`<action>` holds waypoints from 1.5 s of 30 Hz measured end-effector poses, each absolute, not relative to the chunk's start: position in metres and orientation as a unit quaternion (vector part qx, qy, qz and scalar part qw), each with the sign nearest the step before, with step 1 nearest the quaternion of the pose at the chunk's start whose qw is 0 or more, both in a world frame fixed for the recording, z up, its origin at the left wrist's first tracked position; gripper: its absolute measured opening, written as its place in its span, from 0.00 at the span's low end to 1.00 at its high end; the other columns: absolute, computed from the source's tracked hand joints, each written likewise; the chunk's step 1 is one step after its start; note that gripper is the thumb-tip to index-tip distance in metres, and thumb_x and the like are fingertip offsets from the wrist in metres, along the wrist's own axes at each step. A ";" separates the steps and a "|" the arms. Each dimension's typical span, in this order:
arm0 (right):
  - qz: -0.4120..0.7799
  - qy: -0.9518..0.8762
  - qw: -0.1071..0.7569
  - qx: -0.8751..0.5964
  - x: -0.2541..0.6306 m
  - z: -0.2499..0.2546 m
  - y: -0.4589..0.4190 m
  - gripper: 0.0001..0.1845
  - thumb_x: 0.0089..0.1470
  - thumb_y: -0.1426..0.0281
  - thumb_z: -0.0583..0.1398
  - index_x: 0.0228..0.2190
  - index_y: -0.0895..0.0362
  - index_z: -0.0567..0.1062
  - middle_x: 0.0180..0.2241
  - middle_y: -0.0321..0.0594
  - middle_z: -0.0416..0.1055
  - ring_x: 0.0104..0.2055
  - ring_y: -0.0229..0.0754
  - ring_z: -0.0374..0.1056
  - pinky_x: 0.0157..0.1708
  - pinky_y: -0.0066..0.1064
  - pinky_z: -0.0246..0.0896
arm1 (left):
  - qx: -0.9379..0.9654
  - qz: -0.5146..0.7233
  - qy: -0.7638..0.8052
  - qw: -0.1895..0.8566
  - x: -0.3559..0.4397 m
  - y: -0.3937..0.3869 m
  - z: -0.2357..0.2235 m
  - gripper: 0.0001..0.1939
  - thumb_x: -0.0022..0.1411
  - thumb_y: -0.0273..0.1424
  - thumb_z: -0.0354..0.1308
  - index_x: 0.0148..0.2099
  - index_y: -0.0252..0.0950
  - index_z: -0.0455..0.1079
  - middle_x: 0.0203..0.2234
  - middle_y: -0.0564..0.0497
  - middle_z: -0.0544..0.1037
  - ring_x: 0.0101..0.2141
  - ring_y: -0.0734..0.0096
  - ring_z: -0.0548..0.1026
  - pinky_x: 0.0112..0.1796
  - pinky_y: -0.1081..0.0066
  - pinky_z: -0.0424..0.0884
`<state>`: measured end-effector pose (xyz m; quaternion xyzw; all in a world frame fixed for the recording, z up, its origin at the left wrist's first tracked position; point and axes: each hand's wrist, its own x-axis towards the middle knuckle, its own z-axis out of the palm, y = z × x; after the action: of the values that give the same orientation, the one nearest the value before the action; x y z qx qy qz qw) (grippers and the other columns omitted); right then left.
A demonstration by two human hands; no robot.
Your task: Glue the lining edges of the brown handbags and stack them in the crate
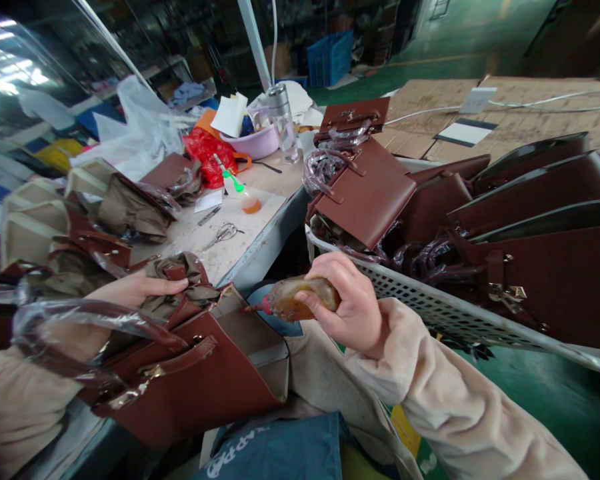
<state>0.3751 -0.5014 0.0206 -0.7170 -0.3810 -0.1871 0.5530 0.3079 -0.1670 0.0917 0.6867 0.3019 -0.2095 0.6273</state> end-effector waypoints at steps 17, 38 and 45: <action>-0.184 -0.393 0.555 -0.710 0.379 0.018 -0.504 0.05 0.56 0.68 0.63 0.34 0.55 0.72 0.32 0.41 0.70 0.37 0.45 0.68 0.37 0.38 0.66 | 0.707 -0.230 0.276 0.609 0.314 -0.163 0.090 0.27 0.45 0.34 0.73 0.48 0.33 0.76 0.32 0.50 0.83 0.30 0.65 0.80 0.32 0.72 0.76; -0.142 -0.375 0.561 -0.724 0.375 0.002 -0.513 0.05 0.55 0.70 0.63 0.34 0.56 0.72 0.33 0.41 0.69 0.37 0.44 0.67 0.37 0.37 0.63 | 0.735 -0.227 0.256 0.586 0.317 -0.168 0.095 0.13 0.45 0.36 0.73 0.33 0.38 0.77 0.27 0.57 0.81 0.29 0.73 0.78 0.33 0.77 0.73; -0.179 -0.370 0.576 -0.707 0.383 0.007 -0.507 0.05 0.55 0.71 0.63 0.34 0.56 0.72 0.33 0.41 0.69 0.37 0.44 0.66 0.38 0.38 0.63 | 0.762 -0.231 0.225 0.561 0.321 -0.168 0.096 0.18 0.48 0.36 0.71 0.43 0.39 0.78 0.30 0.57 0.82 0.30 0.73 0.78 0.35 0.77 0.72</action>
<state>0.3827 -0.5070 0.0073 -0.7070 -0.3699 -0.1785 0.5757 0.3213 -0.1683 0.0956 0.7624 0.2251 -0.2312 0.5610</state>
